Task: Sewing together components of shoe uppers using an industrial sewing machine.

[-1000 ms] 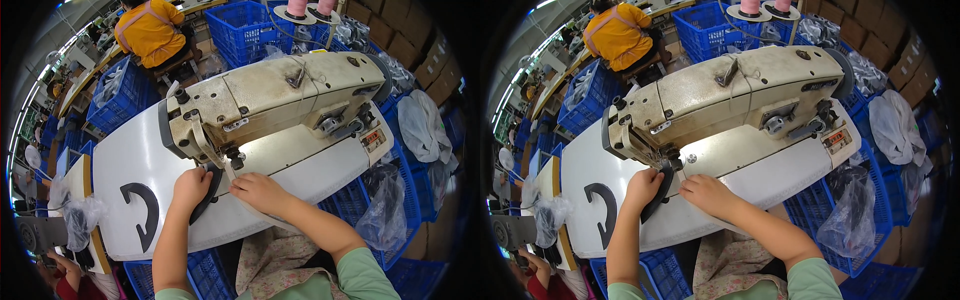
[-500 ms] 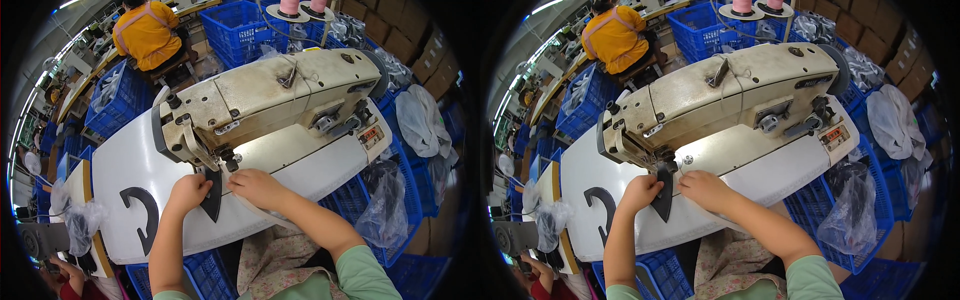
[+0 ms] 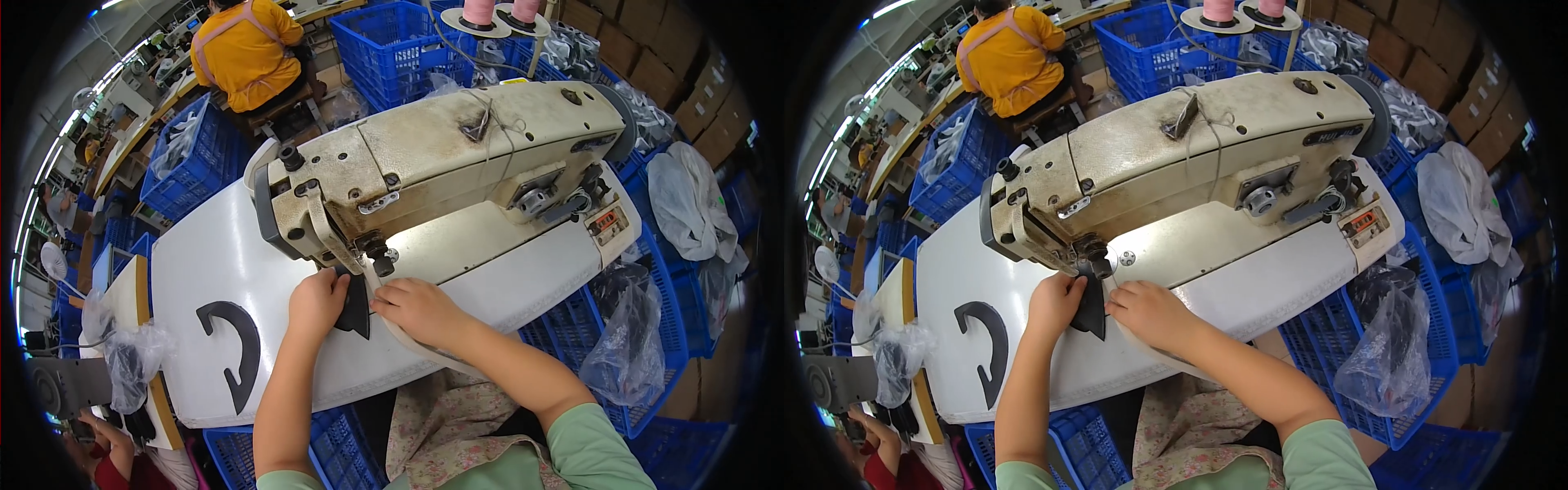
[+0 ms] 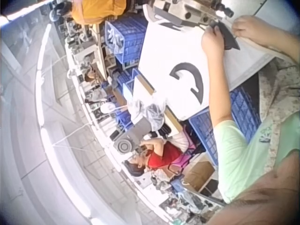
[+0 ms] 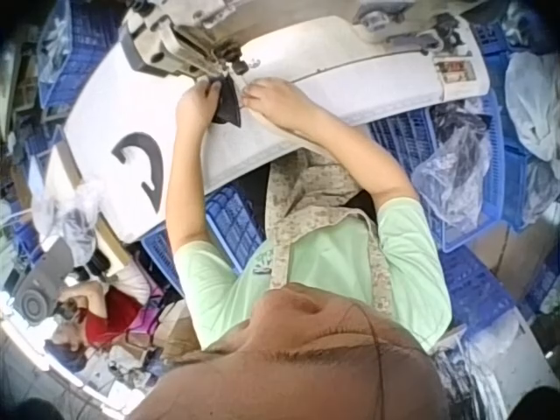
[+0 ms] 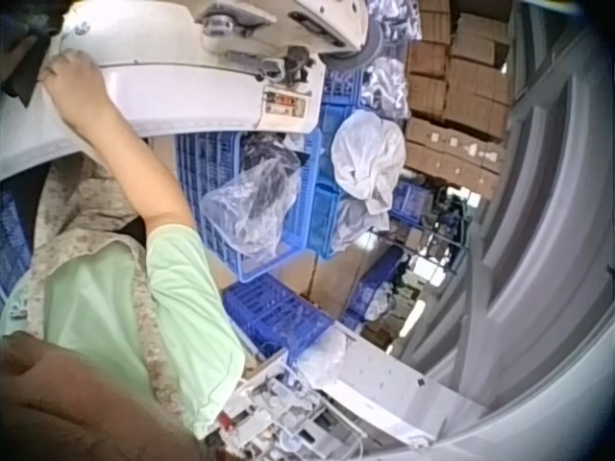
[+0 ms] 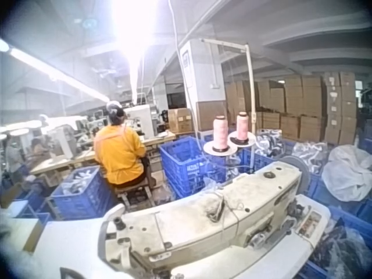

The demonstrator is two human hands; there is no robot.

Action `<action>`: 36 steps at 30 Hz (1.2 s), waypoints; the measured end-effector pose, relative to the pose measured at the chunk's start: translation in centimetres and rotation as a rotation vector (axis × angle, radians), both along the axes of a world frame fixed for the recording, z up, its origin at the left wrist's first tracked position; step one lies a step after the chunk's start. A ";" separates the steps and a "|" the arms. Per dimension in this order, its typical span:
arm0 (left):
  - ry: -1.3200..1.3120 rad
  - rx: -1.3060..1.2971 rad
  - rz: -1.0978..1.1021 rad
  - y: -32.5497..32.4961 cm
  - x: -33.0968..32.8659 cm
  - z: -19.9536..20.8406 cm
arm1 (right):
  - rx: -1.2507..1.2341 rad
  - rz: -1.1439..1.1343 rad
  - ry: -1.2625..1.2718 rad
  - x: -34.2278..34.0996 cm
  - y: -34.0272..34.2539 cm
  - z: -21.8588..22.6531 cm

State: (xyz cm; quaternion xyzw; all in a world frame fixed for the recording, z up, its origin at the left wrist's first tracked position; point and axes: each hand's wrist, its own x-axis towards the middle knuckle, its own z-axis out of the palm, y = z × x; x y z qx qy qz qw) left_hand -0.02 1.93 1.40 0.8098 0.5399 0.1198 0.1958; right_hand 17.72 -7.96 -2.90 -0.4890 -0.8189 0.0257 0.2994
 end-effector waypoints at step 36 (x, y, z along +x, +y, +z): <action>-0.224 -0.063 -0.047 4.2 0.2 -1.7 | -0.019 0.004 0.005 0.4 -0.3 0.1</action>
